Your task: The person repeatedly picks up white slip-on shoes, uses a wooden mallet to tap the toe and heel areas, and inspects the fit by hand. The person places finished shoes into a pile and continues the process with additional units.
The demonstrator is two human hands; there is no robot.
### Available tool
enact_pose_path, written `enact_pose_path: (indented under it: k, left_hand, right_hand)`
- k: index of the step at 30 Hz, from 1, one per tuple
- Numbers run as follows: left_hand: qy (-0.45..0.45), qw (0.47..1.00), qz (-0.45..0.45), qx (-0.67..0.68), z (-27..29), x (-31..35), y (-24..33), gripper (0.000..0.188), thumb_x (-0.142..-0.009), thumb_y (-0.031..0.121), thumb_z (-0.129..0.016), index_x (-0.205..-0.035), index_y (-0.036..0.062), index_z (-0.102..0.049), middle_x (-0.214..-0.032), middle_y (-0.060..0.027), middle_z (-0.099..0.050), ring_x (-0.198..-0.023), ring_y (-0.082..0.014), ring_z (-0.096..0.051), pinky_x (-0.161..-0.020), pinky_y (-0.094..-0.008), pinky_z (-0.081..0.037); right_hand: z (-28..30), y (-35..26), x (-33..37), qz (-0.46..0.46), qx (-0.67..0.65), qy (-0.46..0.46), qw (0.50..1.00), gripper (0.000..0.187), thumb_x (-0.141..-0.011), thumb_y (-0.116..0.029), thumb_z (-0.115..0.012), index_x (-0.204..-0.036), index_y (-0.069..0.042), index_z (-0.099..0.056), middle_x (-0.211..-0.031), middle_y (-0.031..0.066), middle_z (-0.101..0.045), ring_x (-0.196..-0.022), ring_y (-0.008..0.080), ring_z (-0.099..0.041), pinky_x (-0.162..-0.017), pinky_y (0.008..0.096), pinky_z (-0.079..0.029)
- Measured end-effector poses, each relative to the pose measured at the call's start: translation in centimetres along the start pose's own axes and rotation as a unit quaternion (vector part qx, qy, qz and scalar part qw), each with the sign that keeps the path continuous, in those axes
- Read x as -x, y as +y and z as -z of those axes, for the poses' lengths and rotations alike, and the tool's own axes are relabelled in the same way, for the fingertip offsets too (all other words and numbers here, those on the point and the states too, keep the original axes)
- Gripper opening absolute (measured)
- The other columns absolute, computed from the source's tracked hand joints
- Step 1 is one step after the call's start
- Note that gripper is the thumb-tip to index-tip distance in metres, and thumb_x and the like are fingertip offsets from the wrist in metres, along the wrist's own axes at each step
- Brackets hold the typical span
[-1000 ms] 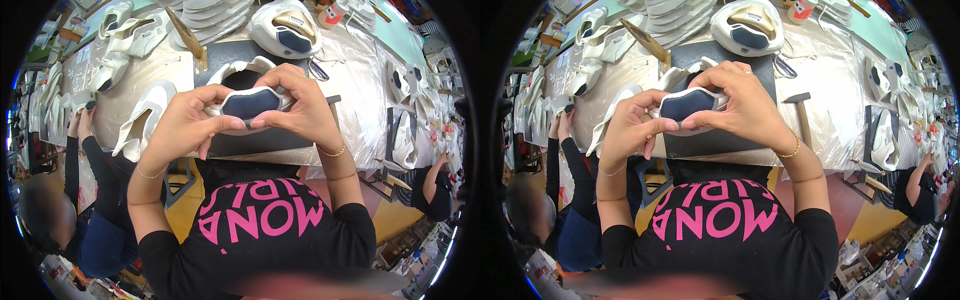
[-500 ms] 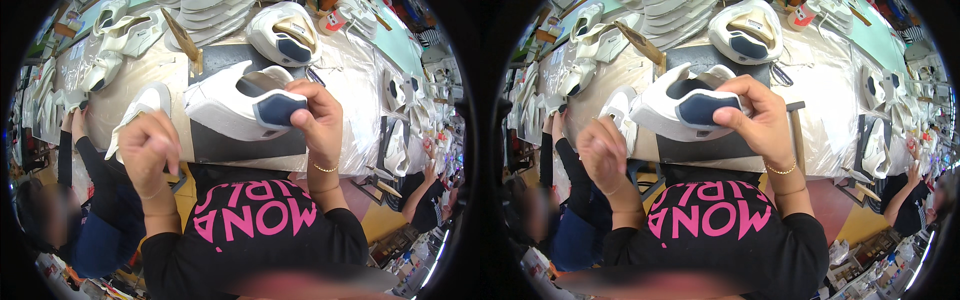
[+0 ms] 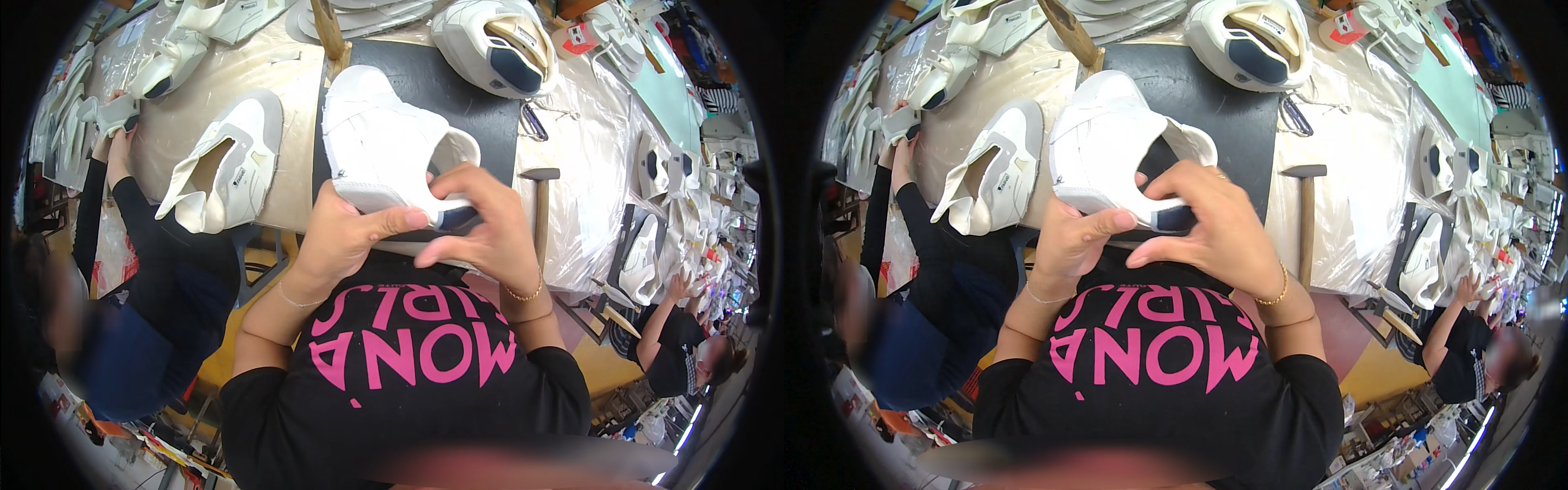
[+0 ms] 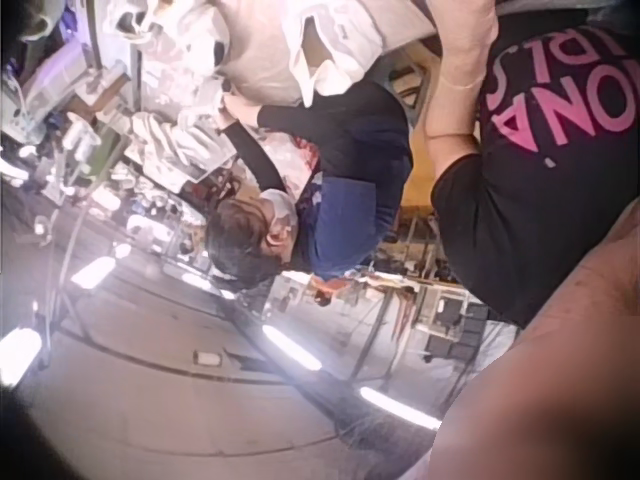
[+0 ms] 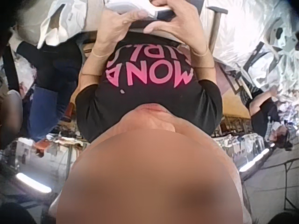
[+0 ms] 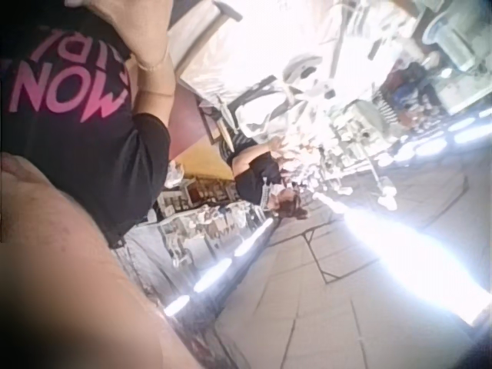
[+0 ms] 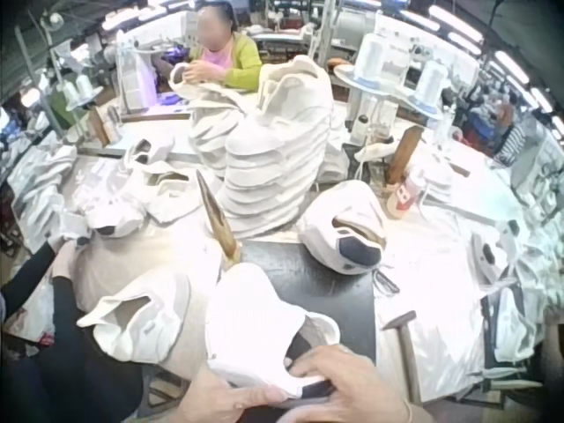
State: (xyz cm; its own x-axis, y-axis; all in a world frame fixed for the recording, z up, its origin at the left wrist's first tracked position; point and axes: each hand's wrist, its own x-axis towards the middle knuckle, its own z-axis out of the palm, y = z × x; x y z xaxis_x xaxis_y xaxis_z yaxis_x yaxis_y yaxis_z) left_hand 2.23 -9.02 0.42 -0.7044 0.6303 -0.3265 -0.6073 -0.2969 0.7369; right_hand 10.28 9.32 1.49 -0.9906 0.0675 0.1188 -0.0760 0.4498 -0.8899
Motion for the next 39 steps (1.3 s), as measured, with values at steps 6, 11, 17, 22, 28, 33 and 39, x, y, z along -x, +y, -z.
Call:
enact_pose_path:
  k: [6,11,17,22,28,33,39]
  left_hand:
    - [0.023,0.998,-0.055,-0.019,0.5,0.8,-0.9,0.035,-0.077,0.000,-0.080,-0.107,-0.0029,-0.065,-0.101,-0.0072,-0.069,-0.090,-0.0133,-0.065,-0.080,-0.0269,-0.053]
    - [0.020,0.998,-0.045,0.030,0.8,0.7,-1.8,0.029,-0.091,0.012,-0.069,-0.113,-0.0048,-0.063,-0.105,-0.0087,-0.068,-0.094,-0.0128,-0.063,-0.084,-0.0272,-0.050]
    - [0.040,0.991,0.063,0.114,1.2,-0.9,-3.2,0.038,-0.101,0.027,-0.055,-0.121,-0.0043,-0.059,-0.114,-0.0121,-0.065,-0.102,-0.0157,-0.063,-0.091,-0.0312,-0.049]
    - [0.050,0.968,0.084,0.232,1.7,-1.7,-3.1,0.053,-0.102,0.042,-0.047,-0.136,0.0017,-0.046,-0.131,-0.0097,-0.058,-0.119,-0.0205,-0.057,-0.104,-0.0394,-0.044]
    - [-0.057,0.918,0.050,0.389,6.2,-0.4,-3.2,0.040,-0.104,0.039,-0.039,-0.114,0.0073,-0.061,-0.113,-0.0091,-0.067,-0.108,-0.0237,-0.063,-0.101,-0.0442,-0.045]
    - [0.028,0.880,0.132,0.455,8.7,0.2,-6.5,0.022,-0.101,0.020,-0.041,-0.095,0.0074,-0.058,-0.082,-0.0037,-0.059,-0.083,-0.0184,-0.061,-0.084,-0.0379,-0.051]
    - [0.063,0.892,0.149,0.423,8.8,0.4,-7.3,0.016,-0.100,0.018,-0.043,-0.091,0.0086,-0.053,-0.075,-0.0010,-0.051,-0.072,-0.0155,-0.055,-0.074,-0.0329,-0.050]
  right_hand:
    - [-2.0,0.6,-0.1,0.009,0.003,-0.022,1.000,0.043,-0.067,-0.028,-0.089,-0.084,-0.004,-0.058,-0.076,0.0101,-0.061,-0.065,0.0258,-0.060,-0.058,0.0326,-0.046]
    - [-3.4,1.9,1.1,0.022,-0.042,0.013,0.999,0.038,-0.068,-0.022,-0.089,-0.078,-0.004,-0.057,-0.070,0.0084,-0.057,-0.060,0.0231,-0.057,-0.056,0.0308,-0.045]
    - [-4.1,2.4,1.4,-0.014,-0.046,-0.005,0.999,0.037,-0.068,-0.022,-0.089,-0.083,-0.004,-0.060,-0.074,0.0091,-0.059,-0.064,0.0223,-0.059,-0.059,0.0305,-0.046]
    - [-2.4,2.2,2.7,0.007,0.092,0.058,0.994,0.044,-0.070,-0.034,-0.086,-0.093,-0.005,-0.061,-0.100,0.0132,-0.062,-0.093,0.0255,-0.061,-0.080,0.0350,-0.050]
    - [-1.3,4.8,7.2,-0.157,-0.199,0.233,0.939,0.036,-0.094,-0.035,-0.064,-0.102,0.000,-0.060,-0.110,0.0104,-0.060,-0.103,0.0175,-0.057,-0.088,0.0328,-0.047]
    - [-6.8,5.7,6.9,-0.217,-0.639,0.089,0.733,0.044,-0.097,-0.031,-0.061,-0.129,-0.004,-0.049,-0.124,0.0109,-0.060,-0.117,0.0208,-0.056,-0.097,0.0346,-0.045]
    - [-7.7,4.6,5.0,-0.197,-0.700,0.152,0.669,0.044,-0.097,-0.031,-0.062,-0.129,-0.002,-0.051,-0.120,0.0063,-0.062,-0.109,0.0149,-0.060,-0.096,0.0320,-0.048]
